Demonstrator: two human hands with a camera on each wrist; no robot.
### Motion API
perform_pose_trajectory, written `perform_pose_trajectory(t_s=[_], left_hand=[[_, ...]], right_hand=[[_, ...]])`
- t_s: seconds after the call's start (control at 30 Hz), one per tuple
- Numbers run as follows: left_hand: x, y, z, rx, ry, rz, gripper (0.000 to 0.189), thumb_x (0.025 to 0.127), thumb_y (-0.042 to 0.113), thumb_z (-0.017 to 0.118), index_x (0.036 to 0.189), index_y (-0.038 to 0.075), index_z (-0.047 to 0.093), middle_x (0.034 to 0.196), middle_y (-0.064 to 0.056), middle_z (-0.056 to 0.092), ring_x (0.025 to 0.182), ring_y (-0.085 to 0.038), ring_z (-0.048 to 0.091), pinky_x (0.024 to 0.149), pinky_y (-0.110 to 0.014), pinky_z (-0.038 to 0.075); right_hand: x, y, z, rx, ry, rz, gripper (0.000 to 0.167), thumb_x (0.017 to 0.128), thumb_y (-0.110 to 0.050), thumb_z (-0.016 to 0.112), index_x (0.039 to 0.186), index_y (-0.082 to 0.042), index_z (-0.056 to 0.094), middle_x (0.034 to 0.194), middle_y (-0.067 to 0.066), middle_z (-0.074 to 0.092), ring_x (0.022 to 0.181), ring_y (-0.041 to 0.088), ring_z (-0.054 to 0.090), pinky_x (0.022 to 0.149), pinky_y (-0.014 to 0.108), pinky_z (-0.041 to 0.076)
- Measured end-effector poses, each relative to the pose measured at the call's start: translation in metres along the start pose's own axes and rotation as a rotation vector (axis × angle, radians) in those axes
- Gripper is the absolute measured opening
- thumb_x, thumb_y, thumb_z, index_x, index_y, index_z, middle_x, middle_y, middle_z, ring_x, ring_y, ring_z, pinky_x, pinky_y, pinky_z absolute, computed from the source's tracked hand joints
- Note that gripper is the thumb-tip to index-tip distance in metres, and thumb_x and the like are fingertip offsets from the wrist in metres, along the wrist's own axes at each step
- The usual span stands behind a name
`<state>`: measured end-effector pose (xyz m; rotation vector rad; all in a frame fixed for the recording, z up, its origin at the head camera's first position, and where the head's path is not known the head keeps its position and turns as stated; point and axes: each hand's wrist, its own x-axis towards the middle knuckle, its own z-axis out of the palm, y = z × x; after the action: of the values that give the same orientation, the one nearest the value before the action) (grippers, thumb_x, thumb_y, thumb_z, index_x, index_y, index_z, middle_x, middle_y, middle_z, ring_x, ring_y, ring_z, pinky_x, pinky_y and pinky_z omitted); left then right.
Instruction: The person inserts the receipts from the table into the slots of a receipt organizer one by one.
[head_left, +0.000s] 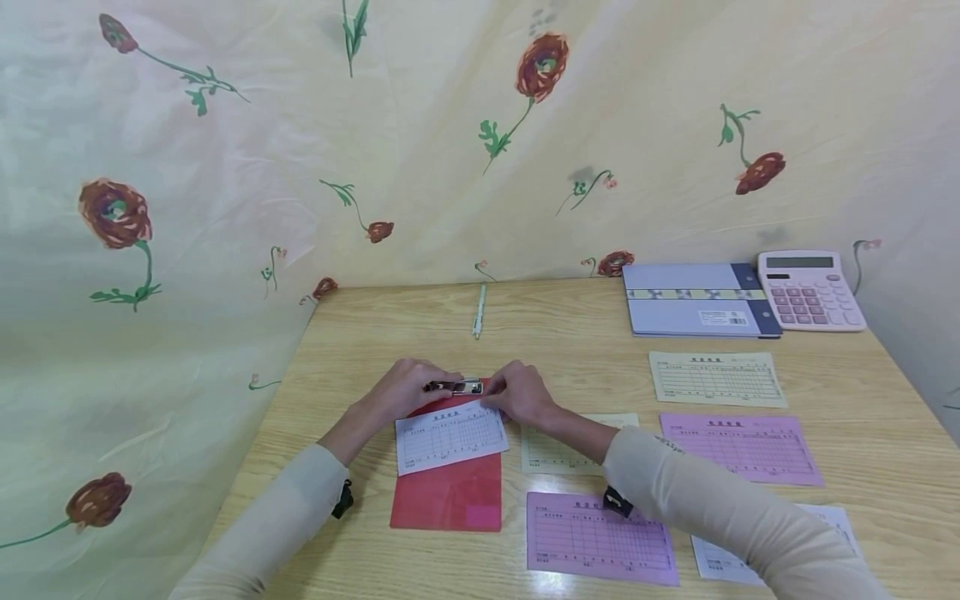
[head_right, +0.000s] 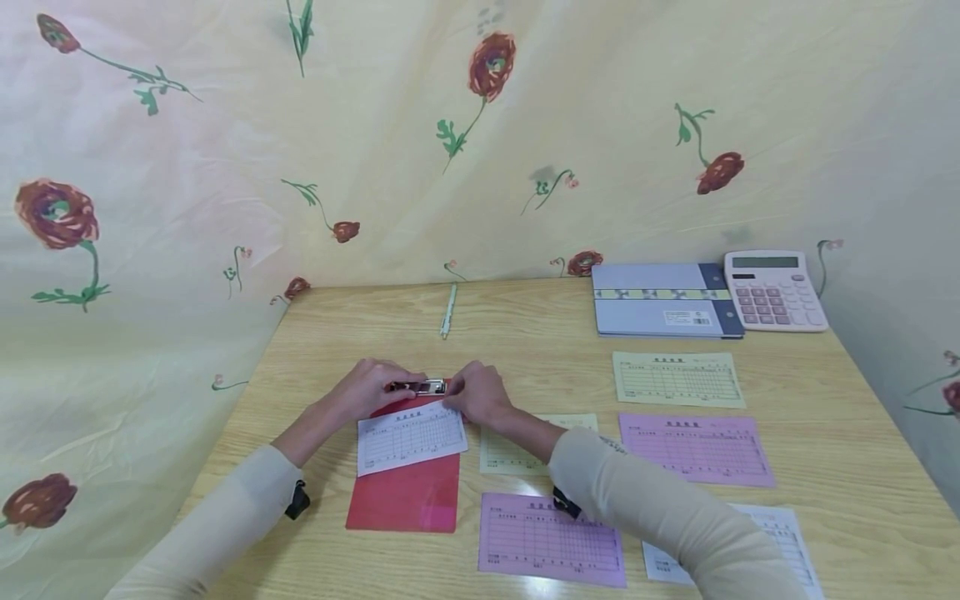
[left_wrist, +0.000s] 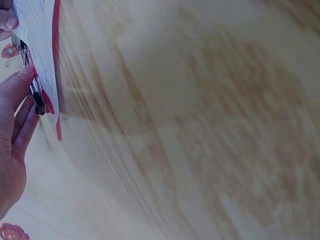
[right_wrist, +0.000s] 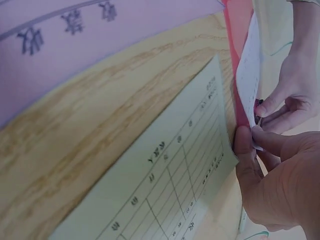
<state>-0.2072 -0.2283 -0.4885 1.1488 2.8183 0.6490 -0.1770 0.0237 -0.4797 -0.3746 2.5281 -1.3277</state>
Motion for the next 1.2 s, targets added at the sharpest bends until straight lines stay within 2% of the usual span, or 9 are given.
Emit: perform_pose_trajectory(t_s=[0.17, 0.27, 0.37, 0.5, 0.8, 1.03, 1.2], left_hand=[[0.001, 0.001, -0.004, 0.052, -0.015, 0.042, 0.034, 0.095, 0.014, 0.082, 0.129, 0.014, 0.078, 0.117, -0.003, 0.079, 0.096, -0.014, 0.076, 0.07, -0.021, 0.054], [0.004, 0.003, -0.008, 0.091, -0.045, 0.051, 0.032, 0.096, 0.014, 0.081, 0.128, 0.013, 0.079, 0.116, -0.005, 0.079, 0.086, -0.011, 0.074, 0.066, -0.02, 0.052], [0.006, 0.005, -0.01, 0.122, -0.071, 0.06, 0.03, 0.096, 0.013, 0.081, 0.125, 0.012, 0.08, 0.115, -0.006, 0.079, 0.07, -0.005, 0.063, 0.058, -0.017, 0.046], [0.008, 0.006, -0.011, 0.156, -0.079, 0.076, 0.029, 0.094, 0.012, 0.082, 0.123, 0.01, 0.081, 0.112, -0.006, 0.08, 0.06, -0.002, 0.051, 0.053, -0.017, 0.039], [0.009, 0.007, -0.007, 0.157, -0.047, 0.106, 0.025, 0.092, 0.007, 0.08, 0.117, 0.011, 0.082, 0.102, -0.001, 0.081, 0.06, -0.002, 0.05, 0.053, -0.017, 0.04], [0.009, 0.009, -0.005, 0.164, -0.033, 0.105, 0.026, 0.091, 0.005, 0.079, 0.116, 0.01, 0.082, 0.102, -0.001, 0.081, 0.058, -0.002, 0.049, 0.053, -0.017, 0.041], [0.008, 0.011, -0.004, 0.182, -0.035, 0.088, 0.026, 0.09, 0.007, 0.08, 0.116, 0.011, 0.082, 0.102, 0.0, 0.081, 0.058, -0.001, 0.049, 0.053, -0.017, 0.04]], right_hand=[[0.0, -0.002, 0.001, -0.027, 0.011, -0.014, 0.006, 0.09, -0.004, 0.083, 0.093, 0.001, 0.082, 0.074, 0.004, 0.073, 0.05, 0.014, 0.061, 0.048, 0.025, 0.053], [0.001, -0.002, 0.001, -0.027, 0.014, -0.026, 0.005, 0.09, -0.003, 0.083, 0.092, 0.001, 0.081, 0.072, 0.005, 0.072, 0.048, 0.013, 0.06, 0.047, 0.025, 0.052], [0.002, 0.0, 0.002, -0.018, 0.01, -0.037, 0.005, 0.091, -0.003, 0.083, 0.091, 0.002, 0.081, 0.072, 0.006, 0.073, 0.048, 0.013, 0.061, 0.047, 0.025, 0.053], [0.003, 0.0, 0.002, -0.009, 0.002, -0.049, 0.006, 0.091, -0.003, 0.082, 0.09, 0.002, 0.079, 0.072, 0.005, 0.072, 0.05, 0.015, 0.063, 0.048, 0.026, 0.054], [0.005, -0.001, -0.001, -0.013, -0.033, -0.063, 0.006, 0.092, 0.003, 0.076, 0.087, 0.001, 0.075, 0.071, 0.004, 0.07, 0.054, 0.016, 0.064, 0.05, 0.027, 0.054], [0.009, -0.002, -0.003, -0.099, -0.061, -0.062, 0.006, 0.094, 0.001, 0.074, 0.088, -0.001, 0.073, 0.067, 0.002, 0.065, 0.052, 0.015, 0.063, 0.048, 0.024, 0.051], [0.012, -0.004, -0.003, -0.136, -0.088, -0.03, 0.007, 0.095, 0.0, 0.074, 0.089, -0.002, 0.072, 0.064, 0.003, 0.064, 0.049, 0.015, 0.063, 0.047, 0.024, 0.051]])
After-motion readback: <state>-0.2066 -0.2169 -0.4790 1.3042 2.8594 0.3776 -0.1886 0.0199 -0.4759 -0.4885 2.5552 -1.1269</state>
